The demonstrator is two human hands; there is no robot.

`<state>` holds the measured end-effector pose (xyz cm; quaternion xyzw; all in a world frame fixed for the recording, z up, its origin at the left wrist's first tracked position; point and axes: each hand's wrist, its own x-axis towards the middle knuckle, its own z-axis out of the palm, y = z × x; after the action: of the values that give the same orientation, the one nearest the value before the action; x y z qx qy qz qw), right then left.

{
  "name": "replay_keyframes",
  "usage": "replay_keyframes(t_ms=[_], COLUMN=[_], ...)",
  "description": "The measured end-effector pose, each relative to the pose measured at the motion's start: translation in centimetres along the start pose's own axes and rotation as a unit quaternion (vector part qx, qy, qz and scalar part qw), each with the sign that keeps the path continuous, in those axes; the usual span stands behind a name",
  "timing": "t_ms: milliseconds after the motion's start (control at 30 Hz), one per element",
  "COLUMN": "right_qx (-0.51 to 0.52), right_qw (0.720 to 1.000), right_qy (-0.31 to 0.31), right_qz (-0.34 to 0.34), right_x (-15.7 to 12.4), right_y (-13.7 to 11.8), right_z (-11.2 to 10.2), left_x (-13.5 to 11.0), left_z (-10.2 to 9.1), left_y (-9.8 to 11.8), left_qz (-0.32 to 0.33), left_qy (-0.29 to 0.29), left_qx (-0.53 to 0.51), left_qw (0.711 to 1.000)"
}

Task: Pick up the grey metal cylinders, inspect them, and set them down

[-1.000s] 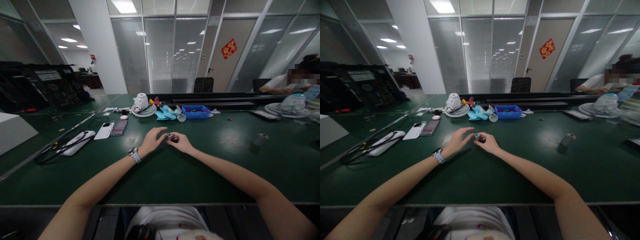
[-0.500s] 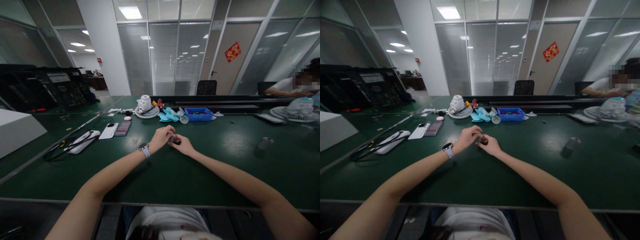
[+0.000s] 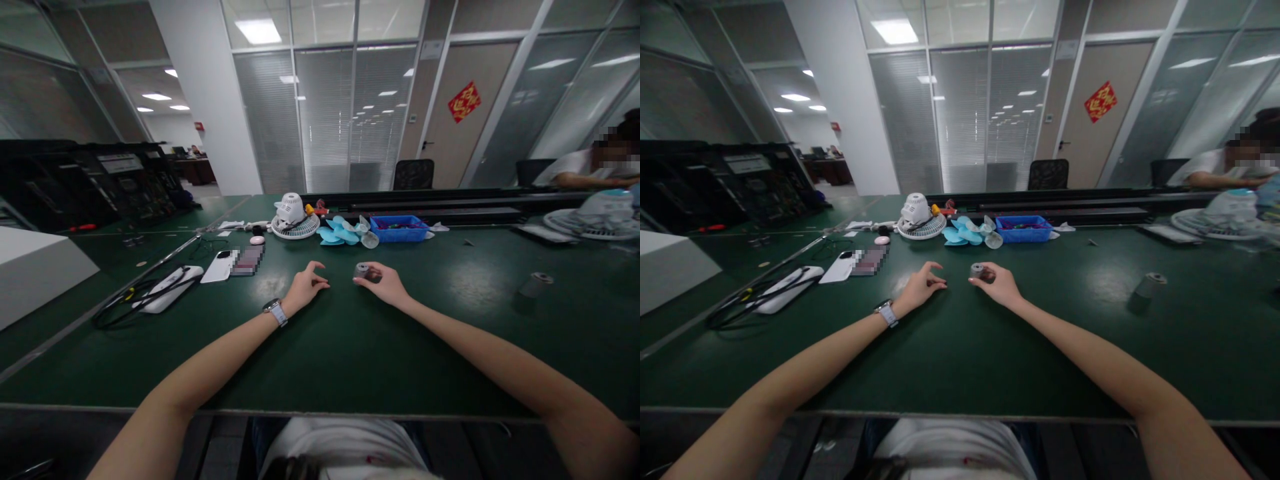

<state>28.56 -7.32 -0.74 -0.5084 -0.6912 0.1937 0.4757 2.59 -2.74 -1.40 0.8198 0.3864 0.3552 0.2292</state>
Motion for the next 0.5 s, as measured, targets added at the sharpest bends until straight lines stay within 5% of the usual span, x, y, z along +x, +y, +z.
replay_keyframes(t_ms=[133, 300, 400, 500], right_qx=[-0.131, -0.321, -0.340, -0.345], right_qw=[0.978, 0.896, 0.863, 0.859], right_qy=[0.147, 0.242, 0.270, 0.265], right_qz=[0.062, 0.188, 0.258, 0.271], right_x=[1.2, 0.4, -0.6, -1.1], right_y=[4.9, 11.3, 13.4, 14.2], right_z=[-7.9, -17.1, -19.4, -19.8], left_x=[0.2, 0.2, 0.2, 0.3], left_z=[-0.1, 0.0, 0.0, -0.7], left_y=[0.0, 0.0, 0.0, -0.3], left_qz=[-0.006, -0.011, -0.024, -0.041], left_qy=[-0.007, -0.004, -0.007, 0.007], left_qx=[-0.010, -0.025, -0.052, -0.097], left_qw=[1.000, 1.000, 0.998, 0.994])
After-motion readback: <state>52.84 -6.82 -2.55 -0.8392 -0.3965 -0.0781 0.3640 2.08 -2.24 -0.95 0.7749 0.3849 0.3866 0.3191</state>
